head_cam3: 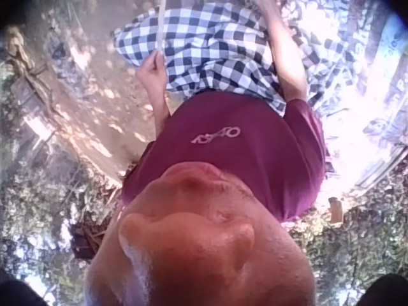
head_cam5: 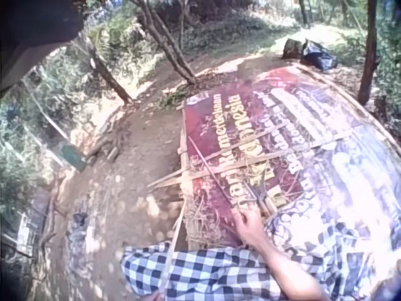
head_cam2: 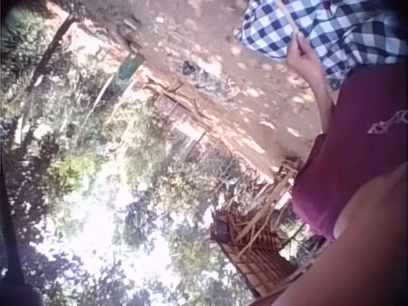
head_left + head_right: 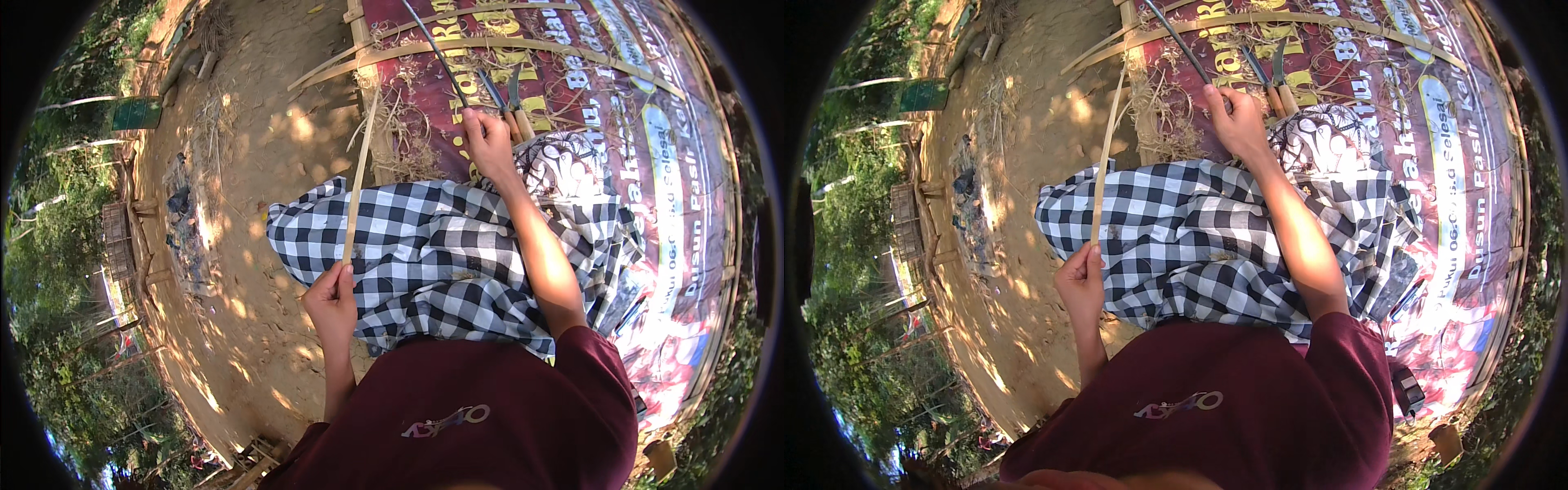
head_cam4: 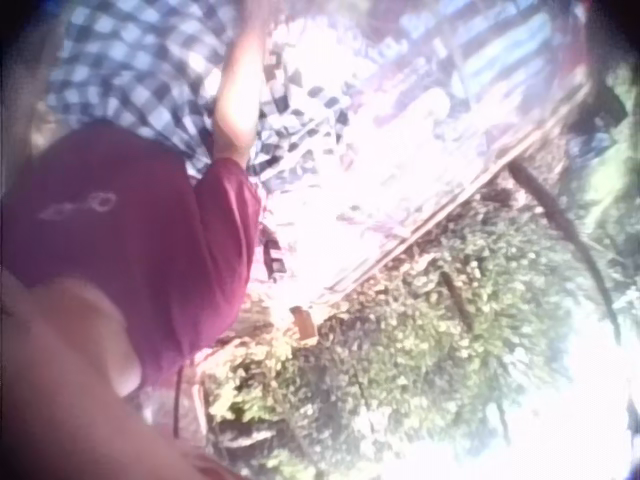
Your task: The person uses a large blade to shave and thin strips of bamboo, holding the bamboo strip against the blade and pulling it through while seated outdoors.
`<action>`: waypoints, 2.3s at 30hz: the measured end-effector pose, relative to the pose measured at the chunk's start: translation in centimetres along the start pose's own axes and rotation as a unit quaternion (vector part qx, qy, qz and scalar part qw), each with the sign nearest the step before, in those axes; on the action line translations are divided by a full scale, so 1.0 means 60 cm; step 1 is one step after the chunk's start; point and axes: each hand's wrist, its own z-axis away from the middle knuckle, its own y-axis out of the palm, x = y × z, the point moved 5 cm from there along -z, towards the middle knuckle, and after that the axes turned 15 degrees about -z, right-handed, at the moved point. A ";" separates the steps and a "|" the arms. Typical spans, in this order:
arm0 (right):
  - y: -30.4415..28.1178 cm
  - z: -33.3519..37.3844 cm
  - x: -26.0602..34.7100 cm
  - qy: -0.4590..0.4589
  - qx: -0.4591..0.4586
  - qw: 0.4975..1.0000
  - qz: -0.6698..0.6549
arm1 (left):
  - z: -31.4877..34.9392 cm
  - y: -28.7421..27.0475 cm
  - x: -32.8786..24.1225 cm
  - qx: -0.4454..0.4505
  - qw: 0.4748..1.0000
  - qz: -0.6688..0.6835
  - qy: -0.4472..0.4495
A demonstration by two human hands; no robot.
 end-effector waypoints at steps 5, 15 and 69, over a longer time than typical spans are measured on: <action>0.034 0.048 0.050 -0.063 0.095 0.992 0.060 | -0.017 0.025 -0.011 0.017 0.999 -0.010 0.035; 0.102 0.104 0.087 -0.226 0.232 0.918 0.226 | -0.018 0.053 -0.029 0.024 0.998 0.049 0.013; -0.006 -0.048 -0.222 0.210 -0.238 0.948 0.005 | 0.047 -0.074 0.019 -0.037 0.991 0.125 0.030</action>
